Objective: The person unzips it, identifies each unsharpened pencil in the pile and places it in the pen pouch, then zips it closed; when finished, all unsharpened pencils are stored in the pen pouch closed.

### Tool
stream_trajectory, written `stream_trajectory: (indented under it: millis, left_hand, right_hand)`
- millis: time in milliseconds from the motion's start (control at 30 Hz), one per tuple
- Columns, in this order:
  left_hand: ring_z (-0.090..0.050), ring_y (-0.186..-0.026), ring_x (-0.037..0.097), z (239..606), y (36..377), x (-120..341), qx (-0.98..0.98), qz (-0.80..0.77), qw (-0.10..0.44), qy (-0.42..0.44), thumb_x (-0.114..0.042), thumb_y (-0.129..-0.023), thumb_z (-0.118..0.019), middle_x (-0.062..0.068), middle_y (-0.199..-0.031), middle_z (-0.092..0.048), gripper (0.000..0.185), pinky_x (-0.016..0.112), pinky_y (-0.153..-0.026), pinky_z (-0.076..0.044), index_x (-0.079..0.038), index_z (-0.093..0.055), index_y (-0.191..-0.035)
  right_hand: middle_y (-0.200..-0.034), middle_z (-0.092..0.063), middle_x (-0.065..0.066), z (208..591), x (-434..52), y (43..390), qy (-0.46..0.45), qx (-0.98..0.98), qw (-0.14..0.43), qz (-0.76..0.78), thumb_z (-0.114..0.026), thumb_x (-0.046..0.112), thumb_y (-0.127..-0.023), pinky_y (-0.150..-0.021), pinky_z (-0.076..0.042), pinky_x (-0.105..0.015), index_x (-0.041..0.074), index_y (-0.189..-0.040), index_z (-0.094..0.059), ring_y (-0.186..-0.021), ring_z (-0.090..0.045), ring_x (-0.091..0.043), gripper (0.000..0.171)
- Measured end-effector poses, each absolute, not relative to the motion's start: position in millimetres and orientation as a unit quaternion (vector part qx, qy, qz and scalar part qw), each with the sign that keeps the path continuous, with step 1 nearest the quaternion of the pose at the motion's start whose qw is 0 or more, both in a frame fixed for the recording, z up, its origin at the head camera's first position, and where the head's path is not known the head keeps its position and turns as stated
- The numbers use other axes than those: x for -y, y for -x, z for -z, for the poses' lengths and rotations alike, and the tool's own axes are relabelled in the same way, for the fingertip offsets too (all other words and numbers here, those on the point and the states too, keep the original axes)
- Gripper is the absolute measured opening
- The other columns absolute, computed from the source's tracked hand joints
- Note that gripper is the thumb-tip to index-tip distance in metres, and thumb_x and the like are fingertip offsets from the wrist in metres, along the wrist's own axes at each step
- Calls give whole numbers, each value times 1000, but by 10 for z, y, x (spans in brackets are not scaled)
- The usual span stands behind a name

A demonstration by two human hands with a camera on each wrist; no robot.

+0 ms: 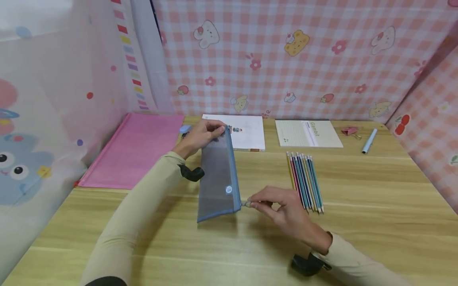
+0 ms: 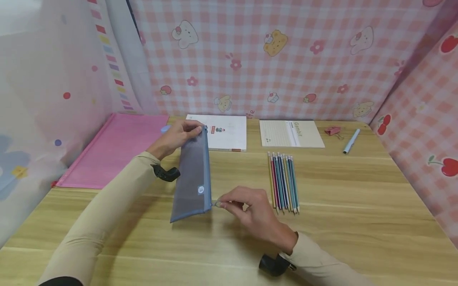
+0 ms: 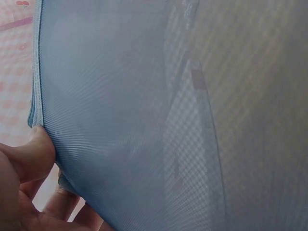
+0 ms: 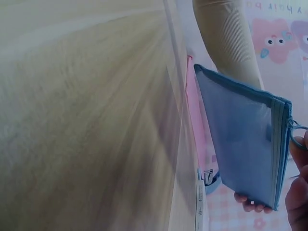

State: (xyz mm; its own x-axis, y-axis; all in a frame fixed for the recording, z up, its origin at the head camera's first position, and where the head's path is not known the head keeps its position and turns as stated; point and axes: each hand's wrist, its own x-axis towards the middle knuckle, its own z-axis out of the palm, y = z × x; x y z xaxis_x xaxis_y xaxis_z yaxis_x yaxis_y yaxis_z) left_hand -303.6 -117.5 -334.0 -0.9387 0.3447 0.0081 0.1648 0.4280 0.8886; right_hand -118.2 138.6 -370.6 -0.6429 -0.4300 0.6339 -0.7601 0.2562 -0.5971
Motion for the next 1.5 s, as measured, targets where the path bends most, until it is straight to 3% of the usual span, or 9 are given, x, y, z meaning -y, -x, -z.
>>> stream_trajectory:
  millis: [233,400,567,833,967,1100,1233,1400,1500]
  left_hand:
    - [-56,-98,21,3344,3017,1131,-844,-500,95,-172,-22,-106,-48,12,-119,-62,34,31,-85,-51,-6,-63,-132]
    - [-51,-134,30,3395,2994,1050,-850,-468,114,-212,-26,-108,-41,18,-145,-54,40,44,-109,-47,-3,-58,-135]
    - [-55,-126,31,3472,2933,938,-863,-433,148,-215,-41,-106,-43,18,-134,-58,41,46,-103,-47,-6,-61,-120]
    - [-39,-146,34,3353,2655,835,-902,-310,182,-237,-29,-97,-53,19,-156,-41,61,49,-123,-35,-1,-40,-150]
    - [-51,-131,37,3165,2423,750,-942,-185,141,-244,-30,-97,-52,24,-148,-46,60,49,-112,-46,-3,-43,-149]
    - [-62,-88,26,2989,2198,680,-965,-24,105,-240,-34,-98,-50,14,-104,-65,39,39,-73,-56,-7,-63,-124]
    - [-53,-57,14,2853,2053,682,-949,9,160,-271,-41,-104,-45,-1,-63,-55,38,29,-58,-48,-12,-67,-92]
    - [-62,-45,14,2820,2048,798,-877,-180,330,-299,-43,-107,-41,3,-55,-64,46,29,-63,-60,-11,-64,-131]
    - [-67,-48,17,2880,2063,842,-829,-276,395,-284,-36,-108,-42,10,-60,-70,46,32,-51,-59,-8,-53,-144]
  right_hand:
    - [-80,-76,-7,3686,-1374,1226,-378,775,177,-475,-76,-4,-82,-56,-51,-12,10,-90,-78,-65,-59,0,16]
    - [-81,-76,-2,3663,-1349,1305,-344,794,189,-464,-75,-1,-85,-55,-50,-13,11,-89,-79,-64,-58,0,13]
    - [-80,-76,0,3688,-1322,1363,-327,808,209,-443,-76,-1,-85,-54,-50,-14,11,-88,-79,-62,-57,1,13]
    - [-75,-74,-3,3709,-1355,1380,-326,804,297,-399,-76,-6,-81,-51,-45,-12,7,-86,-78,-58,-54,-1,14]
    - [-70,-71,-3,3710,-1395,1390,-325,794,351,-375,-76,-11,-77,-50,-44,-13,4,-83,-76,-56,-53,-4,16]
    - [-66,-66,-3,3704,-1418,1389,-326,792,377,-352,-74,-11,-76,-48,-42,-12,2,-82,-75,-55,-51,-5,14]
    - [-63,-62,-3,3707,-1420,1387,-330,791,401,-323,-73,-11,-74,-46,-41,-12,1,-80,-74,-52,-49,-6,13]
    - [-61,-59,-2,3701,-1438,1411,-331,788,429,-291,-69,-9,-77,-44,-43,-15,1,-78,-72,-50,-51,-6,10]
    - [-61,-59,-2,3701,-1467,1435,-334,782,452,-271,-66,-5,-80,-44,-45,-19,2,-77,-71,-50,-53,-8,9]
